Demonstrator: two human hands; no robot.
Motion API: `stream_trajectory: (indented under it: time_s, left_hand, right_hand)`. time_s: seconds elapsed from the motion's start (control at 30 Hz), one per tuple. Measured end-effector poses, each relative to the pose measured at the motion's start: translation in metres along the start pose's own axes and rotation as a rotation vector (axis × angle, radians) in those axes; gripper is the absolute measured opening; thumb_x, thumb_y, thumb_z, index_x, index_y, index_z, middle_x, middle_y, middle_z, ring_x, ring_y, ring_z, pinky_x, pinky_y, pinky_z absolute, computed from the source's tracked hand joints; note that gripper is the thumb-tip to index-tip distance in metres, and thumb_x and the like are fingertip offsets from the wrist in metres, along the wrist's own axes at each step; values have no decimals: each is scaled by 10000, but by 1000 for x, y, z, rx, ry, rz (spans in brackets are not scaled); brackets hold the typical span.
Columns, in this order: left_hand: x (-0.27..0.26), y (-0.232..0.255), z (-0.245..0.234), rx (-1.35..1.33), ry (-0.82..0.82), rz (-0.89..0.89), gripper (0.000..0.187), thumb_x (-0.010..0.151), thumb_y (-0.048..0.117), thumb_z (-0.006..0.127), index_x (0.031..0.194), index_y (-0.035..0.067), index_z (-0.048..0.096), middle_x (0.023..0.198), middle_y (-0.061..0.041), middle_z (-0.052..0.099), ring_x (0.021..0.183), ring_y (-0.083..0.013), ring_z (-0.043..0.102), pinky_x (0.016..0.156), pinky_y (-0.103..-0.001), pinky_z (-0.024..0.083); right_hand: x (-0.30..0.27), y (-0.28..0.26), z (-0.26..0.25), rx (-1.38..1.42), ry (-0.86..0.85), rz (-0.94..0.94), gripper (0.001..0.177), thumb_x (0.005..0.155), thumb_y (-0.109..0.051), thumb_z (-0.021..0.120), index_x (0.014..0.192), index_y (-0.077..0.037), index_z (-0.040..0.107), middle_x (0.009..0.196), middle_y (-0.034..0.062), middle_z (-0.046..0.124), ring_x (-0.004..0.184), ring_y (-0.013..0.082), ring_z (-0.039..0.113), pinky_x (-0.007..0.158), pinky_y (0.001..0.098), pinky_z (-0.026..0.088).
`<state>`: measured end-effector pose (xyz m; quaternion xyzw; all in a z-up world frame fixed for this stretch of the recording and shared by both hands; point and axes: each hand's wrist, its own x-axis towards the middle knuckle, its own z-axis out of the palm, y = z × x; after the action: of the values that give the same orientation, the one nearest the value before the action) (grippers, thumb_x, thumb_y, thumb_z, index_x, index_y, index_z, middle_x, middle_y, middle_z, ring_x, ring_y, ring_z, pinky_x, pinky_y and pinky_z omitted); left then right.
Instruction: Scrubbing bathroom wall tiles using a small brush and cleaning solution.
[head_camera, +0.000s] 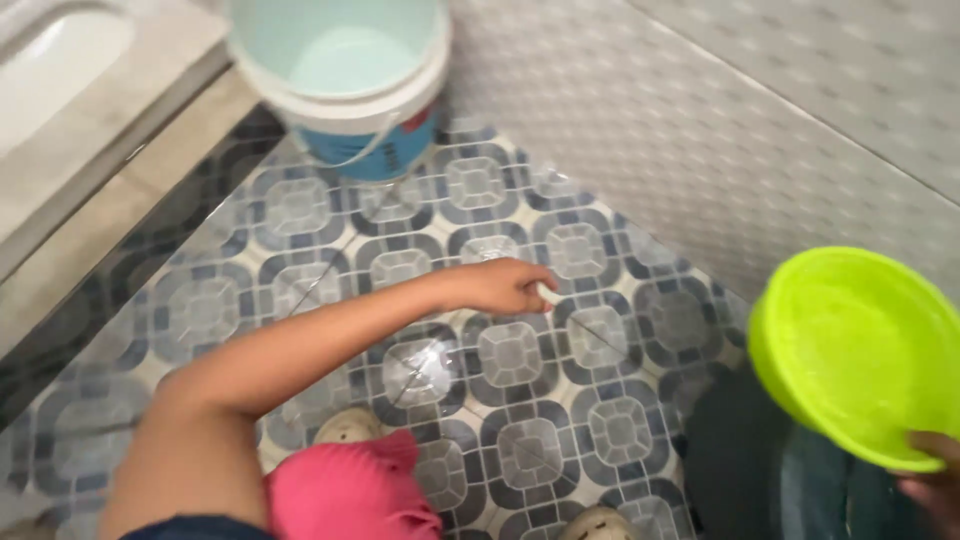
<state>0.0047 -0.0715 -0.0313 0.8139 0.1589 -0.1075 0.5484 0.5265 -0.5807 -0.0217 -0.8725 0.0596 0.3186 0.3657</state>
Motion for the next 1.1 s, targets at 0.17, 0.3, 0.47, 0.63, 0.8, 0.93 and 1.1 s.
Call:
stream_trajectory:
  time_s: [0.17,0.3,0.47,0.63,0.8,0.93,1.1]
  left_hand:
    - [-20,-102,-12,-72,312,121,497,890,390,705,1278,86,643,1022,-100,769,919,-218,727,794,-373,575]
    - [-56,-190,-10,-118,555,-8,479,906,392,690,1257,67,676,983,-134,767,895,-254,730,788,-386,570]
    - [-137,-257,-28,-121,1018,-58,425,858,338,727,1161,40,718,1042,-143,767,957,-250,741,837,-380,577]
    - [-232,-289,-46,-211,1321,-234,339,875,318,690,1112,82,736,999,-116,777,931,-238,753,820,-378,586]
    - [-328,-321,-51,-131,1782,-553,213,882,254,653,1030,125,737,941,-100,757,846,-259,718,732,-406,559]
    - [-418,-365,-41,-236,2162,-695,272,892,385,693,925,117,662,830,-84,743,757,-258,728,680,-407,552]
    - [-514,-431,-12,-193,2421,-843,468,957,510,653,823,65,711,765,-124,725,734,-276,709,693,-415,524]
  right_hand:
    - [-37,-61,219,-99,-165,-71,354,979,-204,617,1315,-94,604,861,87,673,633,172,615,549,275,513]
    - [35,-59,373,-210,-381,-71,360,987,-233,675,1323,-119,616,862,63,618,636,153,563,558,263,496]
    - [75,-41,568,5,-673,-104,442,964,-196,571,1406,-194,567,1046,63,703,832,174,673,670,240,564]
    - [53,-32,667,116,-867,-179,445,1021,-136,528,1465,-146,553,1193,75,713,917,197,693,707,244,560]
    - [-9,-36,715,195,-955,-259,462,1026,-74,494,1480,-135,552,1283,74,708,981,211,704,738,265,580]
    - [-27,-28,734,231,-863,-234,391,1036,-77,534,1425,-63,573,1252,113,697,1001,234,711,769,304,621]
    - [-87,-30,722,169,-826,-362,369,1079,-72,554,1426,53,549,1265,151,674,1023,241,696,803,348,615]
